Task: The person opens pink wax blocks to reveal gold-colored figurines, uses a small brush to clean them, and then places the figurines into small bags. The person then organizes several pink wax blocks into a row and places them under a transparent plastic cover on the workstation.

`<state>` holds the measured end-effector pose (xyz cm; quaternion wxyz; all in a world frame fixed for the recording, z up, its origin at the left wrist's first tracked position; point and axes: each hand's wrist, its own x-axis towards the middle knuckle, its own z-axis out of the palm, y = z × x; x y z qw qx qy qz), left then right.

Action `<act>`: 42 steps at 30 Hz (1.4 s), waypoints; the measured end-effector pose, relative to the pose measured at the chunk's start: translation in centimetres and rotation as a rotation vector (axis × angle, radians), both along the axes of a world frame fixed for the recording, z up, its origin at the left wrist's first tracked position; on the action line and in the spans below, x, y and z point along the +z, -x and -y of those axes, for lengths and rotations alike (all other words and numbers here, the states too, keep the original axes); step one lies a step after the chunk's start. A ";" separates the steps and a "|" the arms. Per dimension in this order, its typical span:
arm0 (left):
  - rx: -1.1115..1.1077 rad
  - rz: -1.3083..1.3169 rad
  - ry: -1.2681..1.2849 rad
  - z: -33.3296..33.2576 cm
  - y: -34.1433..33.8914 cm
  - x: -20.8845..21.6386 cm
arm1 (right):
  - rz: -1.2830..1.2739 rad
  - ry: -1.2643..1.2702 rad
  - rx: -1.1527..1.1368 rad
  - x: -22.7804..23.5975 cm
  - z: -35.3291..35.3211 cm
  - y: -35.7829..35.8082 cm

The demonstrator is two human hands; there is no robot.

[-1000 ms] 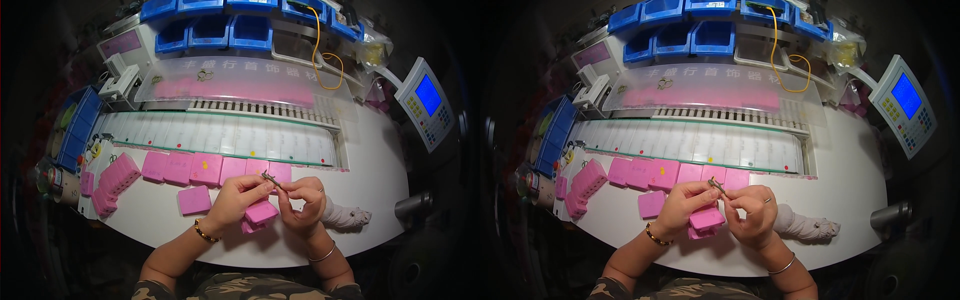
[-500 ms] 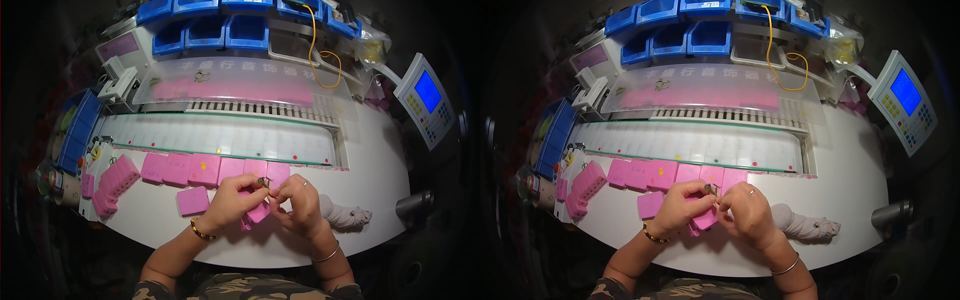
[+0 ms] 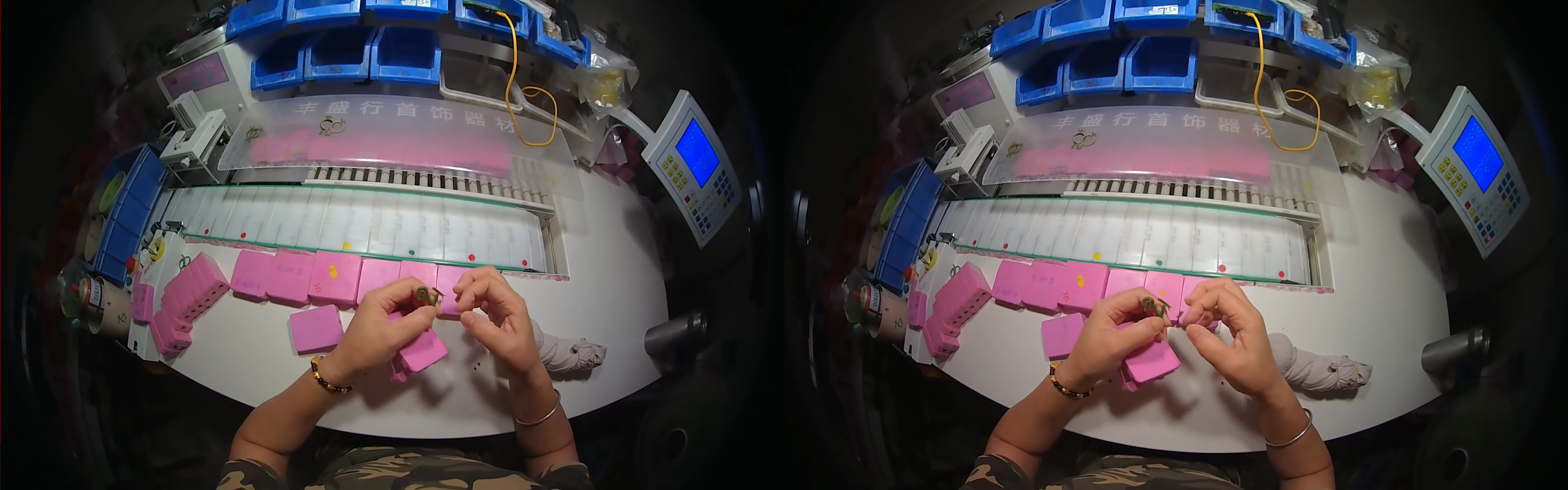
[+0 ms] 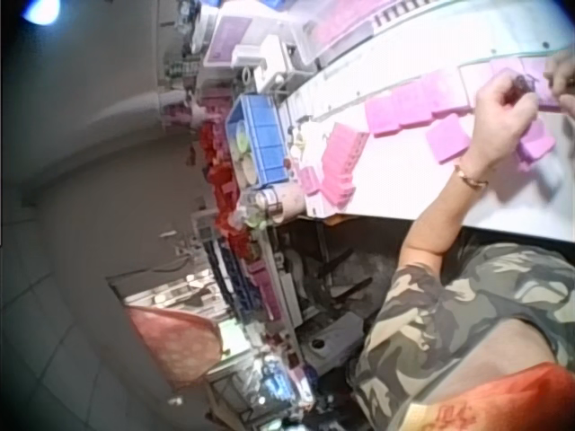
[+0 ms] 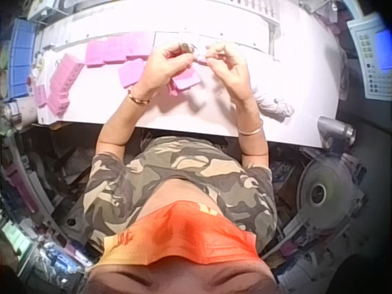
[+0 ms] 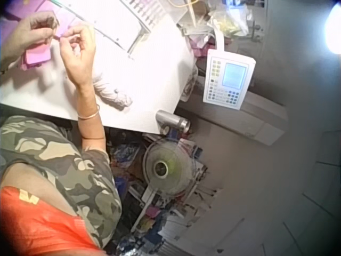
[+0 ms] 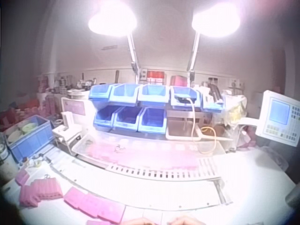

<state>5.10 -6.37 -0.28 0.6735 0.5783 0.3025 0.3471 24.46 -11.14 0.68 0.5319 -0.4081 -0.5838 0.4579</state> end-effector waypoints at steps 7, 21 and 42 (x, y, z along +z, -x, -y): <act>-0.029 -0.027 -0.042 0.5 -0.3 0.4 | 0.051 0.061 -0.004 0.4 0.0 0.6; -0.009 -0.032 -0.107 0.8 -0.6 0.1 | -0.028 0.057 0.019 -0.5 0.1 0.7; 0.044 -0.072 -0.106 0.8 -0.5 0.4 | -0.057 0.037 -0.066 0.0 0.2 1.0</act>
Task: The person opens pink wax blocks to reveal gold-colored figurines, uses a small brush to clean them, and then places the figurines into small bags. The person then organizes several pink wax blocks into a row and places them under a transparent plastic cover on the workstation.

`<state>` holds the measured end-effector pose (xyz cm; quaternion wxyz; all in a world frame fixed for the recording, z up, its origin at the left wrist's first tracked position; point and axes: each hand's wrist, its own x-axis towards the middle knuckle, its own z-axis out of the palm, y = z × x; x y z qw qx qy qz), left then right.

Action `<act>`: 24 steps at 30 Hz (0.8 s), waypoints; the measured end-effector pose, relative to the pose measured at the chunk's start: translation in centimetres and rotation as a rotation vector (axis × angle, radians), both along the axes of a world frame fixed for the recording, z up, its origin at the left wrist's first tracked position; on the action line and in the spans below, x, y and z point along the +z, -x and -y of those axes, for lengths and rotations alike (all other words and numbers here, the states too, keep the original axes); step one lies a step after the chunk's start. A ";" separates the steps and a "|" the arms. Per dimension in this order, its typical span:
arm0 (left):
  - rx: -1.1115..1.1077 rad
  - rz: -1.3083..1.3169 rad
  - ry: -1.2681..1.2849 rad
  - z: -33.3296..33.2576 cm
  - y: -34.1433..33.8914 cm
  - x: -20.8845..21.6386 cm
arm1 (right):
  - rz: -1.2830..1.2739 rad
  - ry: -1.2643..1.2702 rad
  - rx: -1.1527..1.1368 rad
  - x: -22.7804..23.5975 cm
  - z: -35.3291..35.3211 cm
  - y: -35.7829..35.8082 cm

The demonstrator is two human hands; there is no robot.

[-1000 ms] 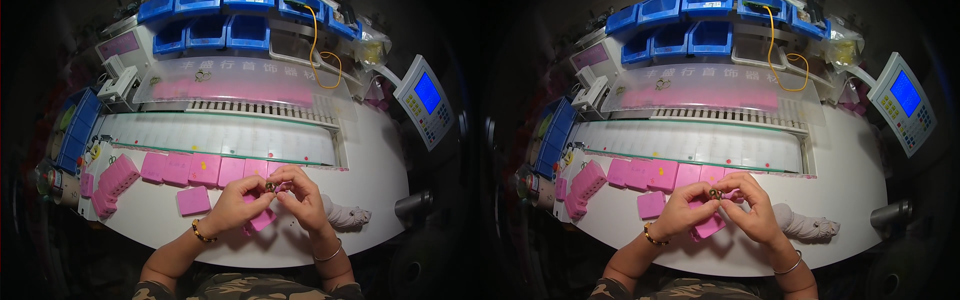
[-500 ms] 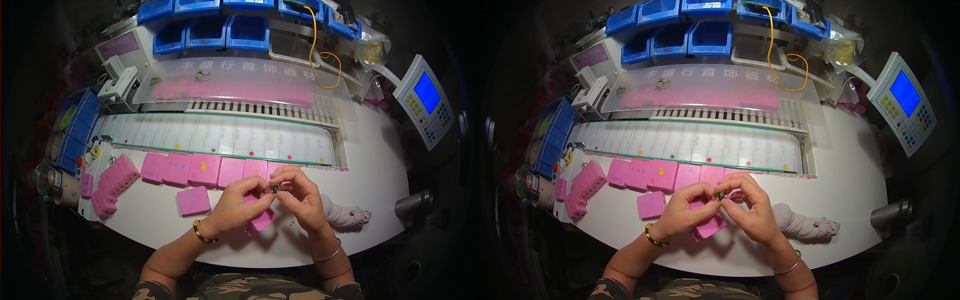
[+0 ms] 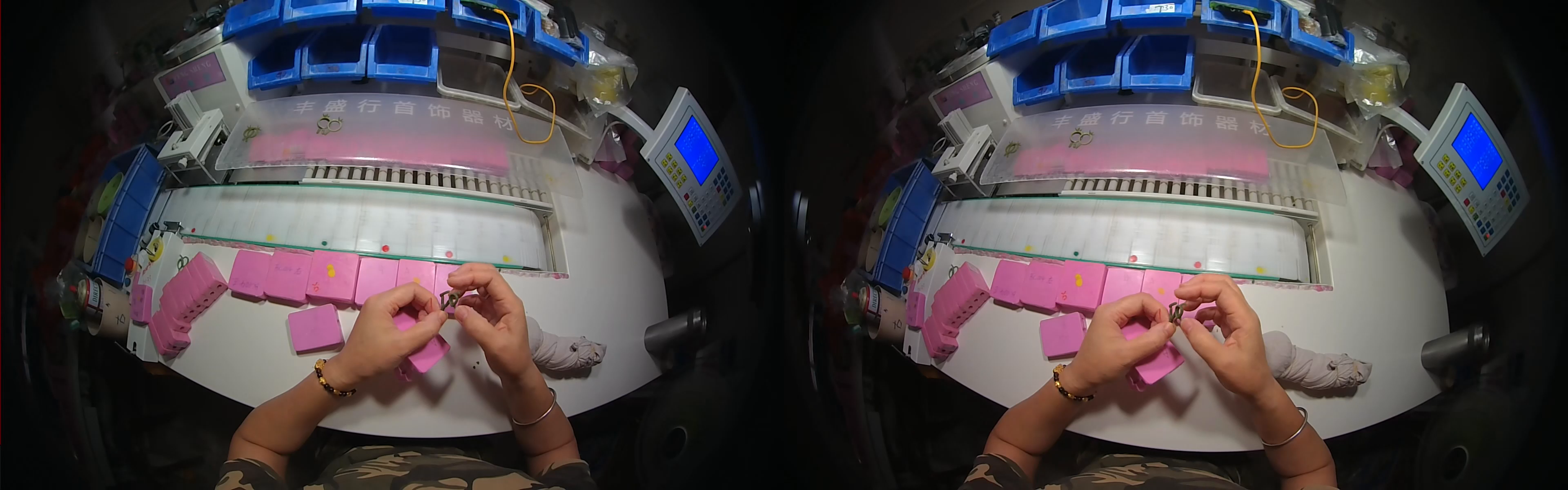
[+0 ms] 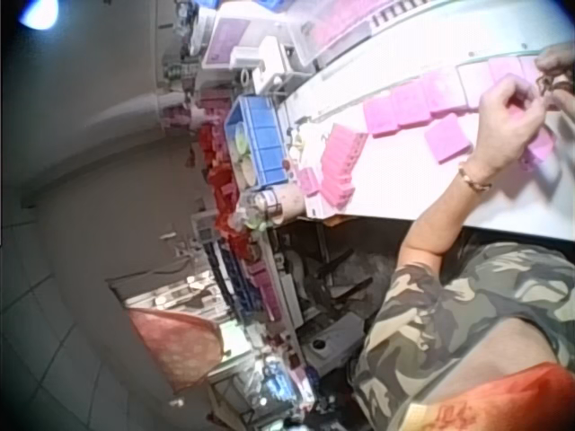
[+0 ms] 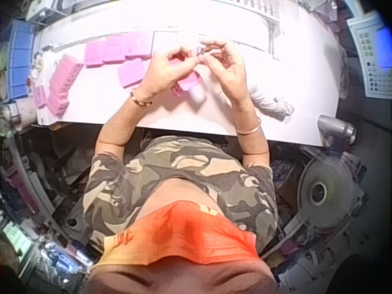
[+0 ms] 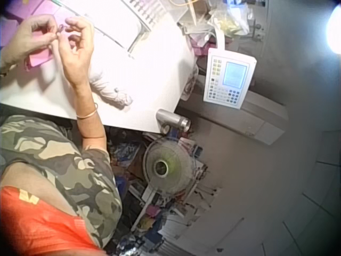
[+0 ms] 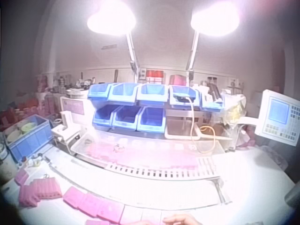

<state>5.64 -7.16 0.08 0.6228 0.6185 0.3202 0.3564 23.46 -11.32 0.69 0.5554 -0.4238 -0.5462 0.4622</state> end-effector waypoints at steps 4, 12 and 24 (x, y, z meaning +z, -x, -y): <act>0.015 -0.006 -0.008 0.0 0.0 -0.1 | -0.005 -0.011 -0.016 0.1 0.0 0.1; 0.031 -0.020 0.011 -0.1 0.1 -0.1 | -0.020 -0.027 -0.048 -0.4 -0.1 -0.1; 0.058 -0.028 -0.024 -0.1 -0.1 -0.1 | -0.032 -0.011 -0.052 -0.5 -0.2 -0.1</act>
